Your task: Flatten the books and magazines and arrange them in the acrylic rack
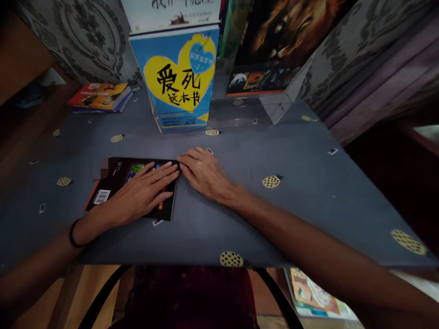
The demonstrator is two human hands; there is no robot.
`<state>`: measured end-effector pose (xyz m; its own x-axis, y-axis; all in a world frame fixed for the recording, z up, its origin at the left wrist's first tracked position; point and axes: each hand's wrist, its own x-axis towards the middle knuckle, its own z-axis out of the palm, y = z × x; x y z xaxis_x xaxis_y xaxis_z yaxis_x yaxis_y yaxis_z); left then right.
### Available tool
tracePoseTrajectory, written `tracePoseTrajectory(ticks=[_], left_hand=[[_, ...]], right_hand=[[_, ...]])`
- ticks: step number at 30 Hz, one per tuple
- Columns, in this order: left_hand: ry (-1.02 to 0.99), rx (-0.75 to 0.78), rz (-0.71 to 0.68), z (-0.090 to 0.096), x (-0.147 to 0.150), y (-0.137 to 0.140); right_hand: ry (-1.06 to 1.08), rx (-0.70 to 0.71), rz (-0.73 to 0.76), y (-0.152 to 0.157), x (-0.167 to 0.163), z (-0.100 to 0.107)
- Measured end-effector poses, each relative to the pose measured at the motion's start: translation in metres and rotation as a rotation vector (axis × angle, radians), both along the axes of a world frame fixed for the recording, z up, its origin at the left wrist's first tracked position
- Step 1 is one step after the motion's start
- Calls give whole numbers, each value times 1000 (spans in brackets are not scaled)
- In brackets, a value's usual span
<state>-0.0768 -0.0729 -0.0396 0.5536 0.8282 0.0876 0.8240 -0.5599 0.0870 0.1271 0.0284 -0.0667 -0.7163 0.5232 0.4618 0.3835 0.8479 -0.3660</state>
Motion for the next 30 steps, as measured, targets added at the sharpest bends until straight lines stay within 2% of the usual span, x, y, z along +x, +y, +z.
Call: tracePoseTrajectory(ticks=[7, 13, 24, 30], left_hand=[[-4, 48, -41, 2, 1, -14], [-56, 74, -68, -1, 2, -35], [-147, 114, -100, -7, 3, -63], [-131, 178, -64, -7, 9, -86]], right_hand=[[-21, -1, 101, 0, 0, 0], [-25, -7, 101, 1, -1, -2], [-67, 93, 74, -7, -4, -1], [-34, 149, 174, -16, -10, 0]])
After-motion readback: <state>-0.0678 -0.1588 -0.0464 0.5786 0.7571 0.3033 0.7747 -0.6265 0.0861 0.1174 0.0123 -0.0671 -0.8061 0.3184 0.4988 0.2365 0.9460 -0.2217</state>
